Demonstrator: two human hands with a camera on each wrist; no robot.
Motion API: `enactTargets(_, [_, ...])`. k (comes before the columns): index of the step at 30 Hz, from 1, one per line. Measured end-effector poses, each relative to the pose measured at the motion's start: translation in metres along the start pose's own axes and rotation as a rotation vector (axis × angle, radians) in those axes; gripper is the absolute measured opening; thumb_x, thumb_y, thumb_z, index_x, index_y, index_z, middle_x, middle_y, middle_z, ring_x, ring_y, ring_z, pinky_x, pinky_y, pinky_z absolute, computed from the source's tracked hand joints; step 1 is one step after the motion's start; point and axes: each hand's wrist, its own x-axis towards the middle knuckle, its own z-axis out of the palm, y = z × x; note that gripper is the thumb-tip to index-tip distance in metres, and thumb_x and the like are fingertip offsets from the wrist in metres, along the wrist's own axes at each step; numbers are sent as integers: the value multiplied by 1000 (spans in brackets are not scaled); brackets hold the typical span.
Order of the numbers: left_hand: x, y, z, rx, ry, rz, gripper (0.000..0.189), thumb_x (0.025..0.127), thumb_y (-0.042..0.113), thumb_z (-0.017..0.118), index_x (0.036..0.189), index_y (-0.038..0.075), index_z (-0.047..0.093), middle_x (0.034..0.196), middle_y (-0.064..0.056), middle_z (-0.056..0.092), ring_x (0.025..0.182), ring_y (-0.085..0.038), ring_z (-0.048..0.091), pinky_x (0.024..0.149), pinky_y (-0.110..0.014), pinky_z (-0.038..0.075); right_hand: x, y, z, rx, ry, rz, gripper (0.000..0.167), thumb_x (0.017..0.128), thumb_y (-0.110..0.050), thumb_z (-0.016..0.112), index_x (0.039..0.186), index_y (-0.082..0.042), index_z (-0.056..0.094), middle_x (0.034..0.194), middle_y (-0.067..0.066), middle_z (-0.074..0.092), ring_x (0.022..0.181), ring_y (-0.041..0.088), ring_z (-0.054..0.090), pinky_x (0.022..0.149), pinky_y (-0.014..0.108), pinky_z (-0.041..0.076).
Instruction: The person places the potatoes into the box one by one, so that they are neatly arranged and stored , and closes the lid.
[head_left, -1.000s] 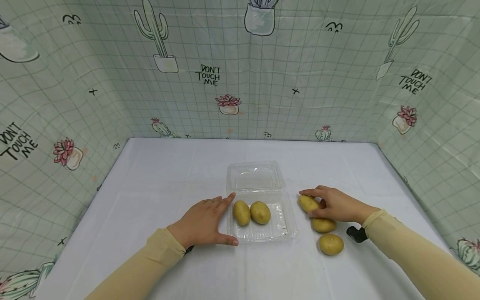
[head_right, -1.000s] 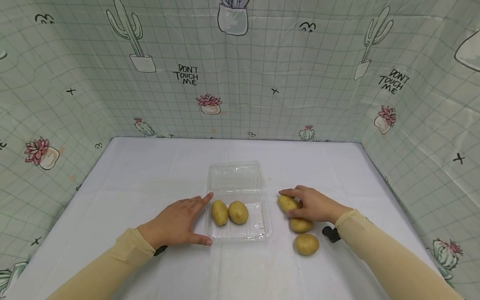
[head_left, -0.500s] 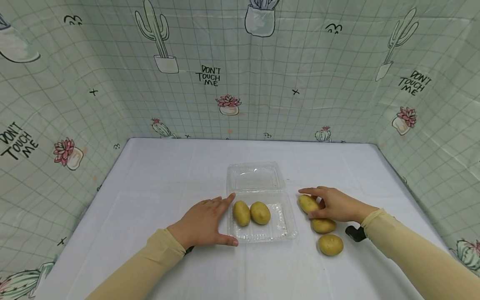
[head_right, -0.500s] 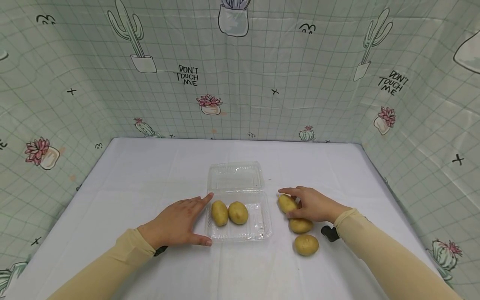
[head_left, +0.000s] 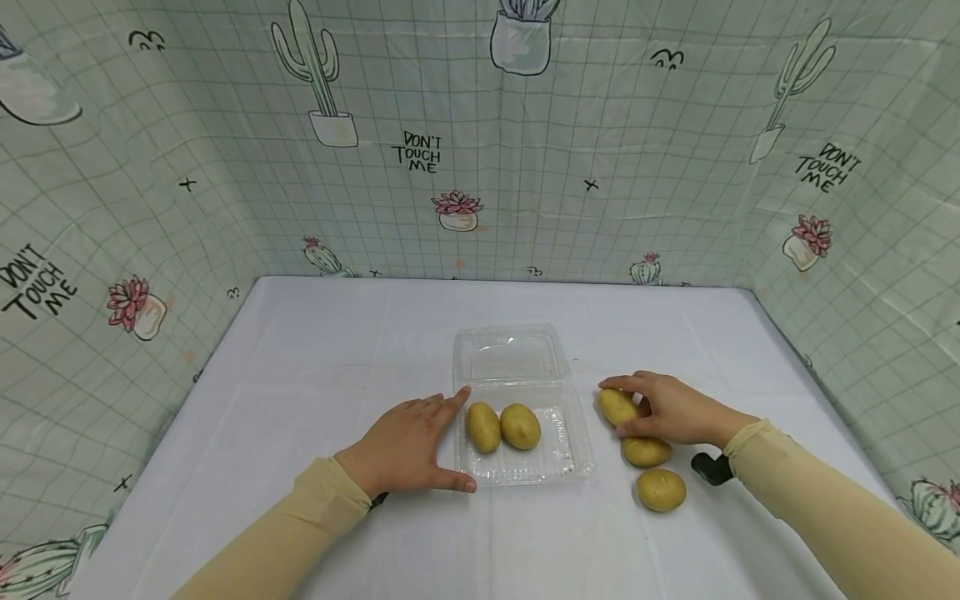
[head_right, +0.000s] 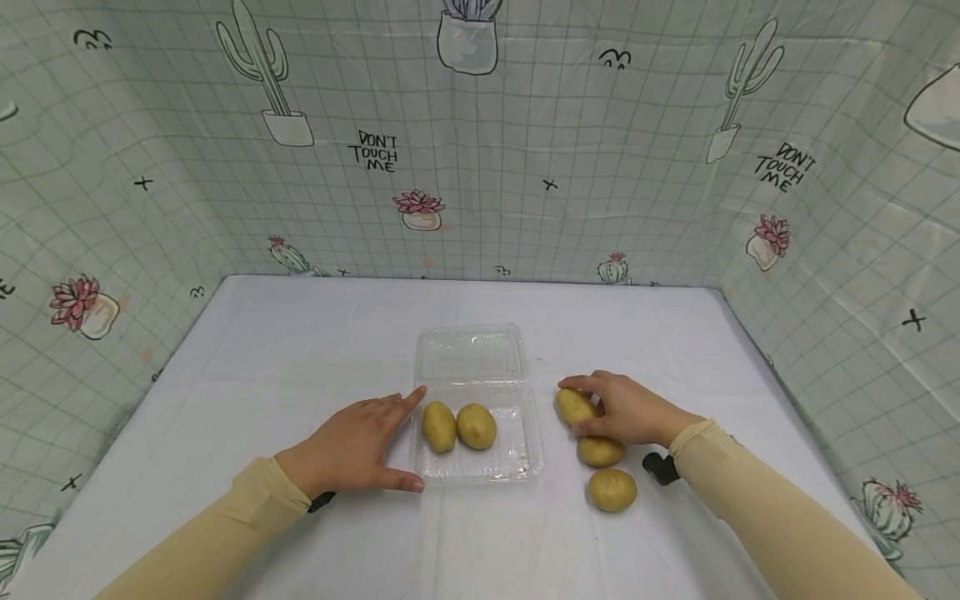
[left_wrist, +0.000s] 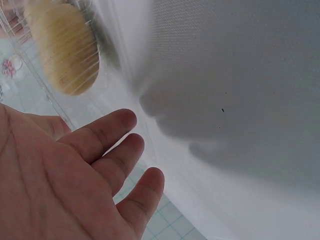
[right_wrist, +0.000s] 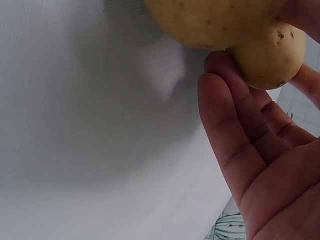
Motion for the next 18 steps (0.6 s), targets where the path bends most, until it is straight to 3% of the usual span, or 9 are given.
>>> enactTargets(6, [0,0,0,-4,-2,-2,120,74,85,59,158,6,25,147,-15,49,135,-31,46,111,-44,36,0,-6,-9,-7,43,-59,63,86,-29,80,142,-13,55,105,-2,57,79,11,55,69,28,49])
enactTargets(14, [0,0,0,-1,-1,3,119,75,84,59,158,6,26,147,-14,50,134,-32,46,111,-44,36,6,-22,-18,38,82,-147,63,87,-25,80,143,-17,53,121,-1,59,85,9,61,78,30,54])
enactTargets(18, [0,0,0,5,-1,1,119,74,84,59,158,6,25,147,-14,49,135,-31,47,111,-44,36,10,-32,-19,52,79,-175,63,87,-28,80,143,-17,54,115,-4,59,85,9,61,78,30,55])
